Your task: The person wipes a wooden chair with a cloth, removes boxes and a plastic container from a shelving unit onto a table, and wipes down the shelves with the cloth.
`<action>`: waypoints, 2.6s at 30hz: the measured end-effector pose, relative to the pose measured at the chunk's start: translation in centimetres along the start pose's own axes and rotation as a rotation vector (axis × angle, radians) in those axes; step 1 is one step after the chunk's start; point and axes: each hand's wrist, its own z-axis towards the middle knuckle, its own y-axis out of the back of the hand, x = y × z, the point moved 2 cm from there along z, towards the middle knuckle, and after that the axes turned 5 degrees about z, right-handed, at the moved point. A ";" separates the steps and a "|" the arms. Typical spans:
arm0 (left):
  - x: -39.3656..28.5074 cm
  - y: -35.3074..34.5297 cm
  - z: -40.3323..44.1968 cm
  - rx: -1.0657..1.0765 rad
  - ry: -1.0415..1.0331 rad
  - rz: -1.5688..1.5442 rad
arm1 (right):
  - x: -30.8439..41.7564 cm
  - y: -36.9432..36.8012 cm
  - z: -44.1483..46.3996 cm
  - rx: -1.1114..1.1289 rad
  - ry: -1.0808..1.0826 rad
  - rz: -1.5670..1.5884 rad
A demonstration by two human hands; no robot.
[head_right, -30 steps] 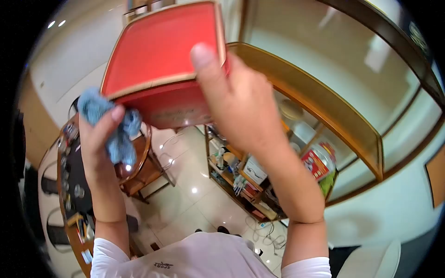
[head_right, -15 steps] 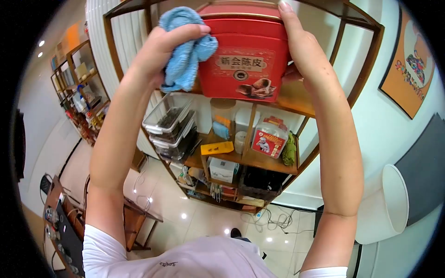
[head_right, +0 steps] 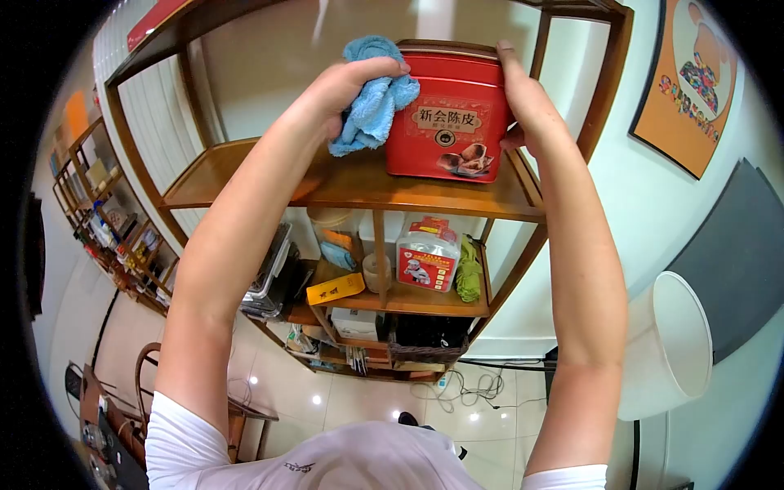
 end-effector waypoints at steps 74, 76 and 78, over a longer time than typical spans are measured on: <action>18.0 5.8 -42.3 -1.021 0.060 -0.776 | -15.4 -34.3 -35.4 0.838 0.261 0.671; 18.5 5.5 -45.4 -1.188 -0.011 -0.741 | -15.6 -35.5 -37.5 1.021 0.024 0.776; 20.1 3.9 -50.8 -1.442 -0.079 -0.705 | -17.8 -37.6 -41.9 1.234 -0.195 0.802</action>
